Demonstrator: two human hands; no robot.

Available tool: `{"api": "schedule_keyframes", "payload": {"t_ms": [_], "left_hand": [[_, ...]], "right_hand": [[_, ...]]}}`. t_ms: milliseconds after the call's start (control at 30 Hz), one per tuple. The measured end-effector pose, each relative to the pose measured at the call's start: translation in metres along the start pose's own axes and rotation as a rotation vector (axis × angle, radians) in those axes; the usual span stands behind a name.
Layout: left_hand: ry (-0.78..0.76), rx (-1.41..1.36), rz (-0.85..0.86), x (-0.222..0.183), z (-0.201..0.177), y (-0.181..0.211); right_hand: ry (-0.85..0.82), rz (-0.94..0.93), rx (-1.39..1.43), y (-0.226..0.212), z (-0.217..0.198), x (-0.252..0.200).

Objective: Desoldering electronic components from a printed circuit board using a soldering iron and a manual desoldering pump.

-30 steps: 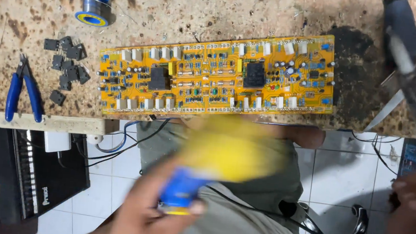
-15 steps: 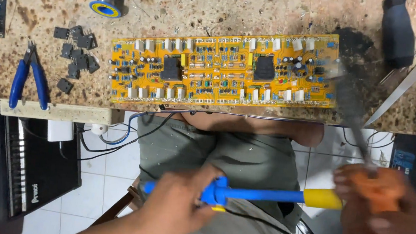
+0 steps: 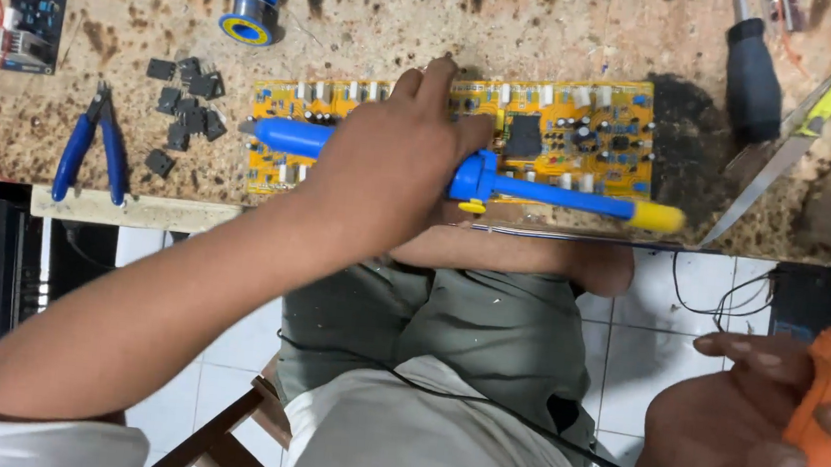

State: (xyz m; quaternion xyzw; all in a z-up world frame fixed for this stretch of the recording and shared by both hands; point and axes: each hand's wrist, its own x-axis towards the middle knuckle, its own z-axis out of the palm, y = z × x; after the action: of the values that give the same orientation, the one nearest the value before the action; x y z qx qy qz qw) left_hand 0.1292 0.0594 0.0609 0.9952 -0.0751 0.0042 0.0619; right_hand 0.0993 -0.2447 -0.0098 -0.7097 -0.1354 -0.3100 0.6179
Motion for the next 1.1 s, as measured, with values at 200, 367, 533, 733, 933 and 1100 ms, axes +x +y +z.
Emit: {"api": "schedule_keyframes", "payload": {"t_ms": [200, 367, 533, 733, 933, 1100], "left_hand": [[-0.214, 0.080, 0.017, 0.024, 0.002, -0.014], [-0.391, -0.141, -0.206, 0.034, -0.052, -0.010], [-0.249, -0.446, -0.343, 0.009, -0.123, 0.003], [-0.050, -1.101, -0.224, -0.036, -0.106, 0.010], [0.299, -1.692, -0.122, -0.069, -0.004, 0.016], [0.526, -1.786, 0.088, -0.073, 0.058, 0.029]], "right_hand": [[-0.139, 0.052, -0.109, -0.001, -0.031, -0.012], [-0.110, 0.091, -0.101, -0.003, -0.040, -0.022], [-0.095, 0.015, -0.046, -0.010, -0.013, -0.020], [-0.231, 0.067, 0.567, -0.028, 0.057, -0.018], [-0.434, 0.679, 0.619, -0.040, 0.081, 0.015], [-0.317, 1.203, 0.636, 0.018, 0.109, 0.038]]}}
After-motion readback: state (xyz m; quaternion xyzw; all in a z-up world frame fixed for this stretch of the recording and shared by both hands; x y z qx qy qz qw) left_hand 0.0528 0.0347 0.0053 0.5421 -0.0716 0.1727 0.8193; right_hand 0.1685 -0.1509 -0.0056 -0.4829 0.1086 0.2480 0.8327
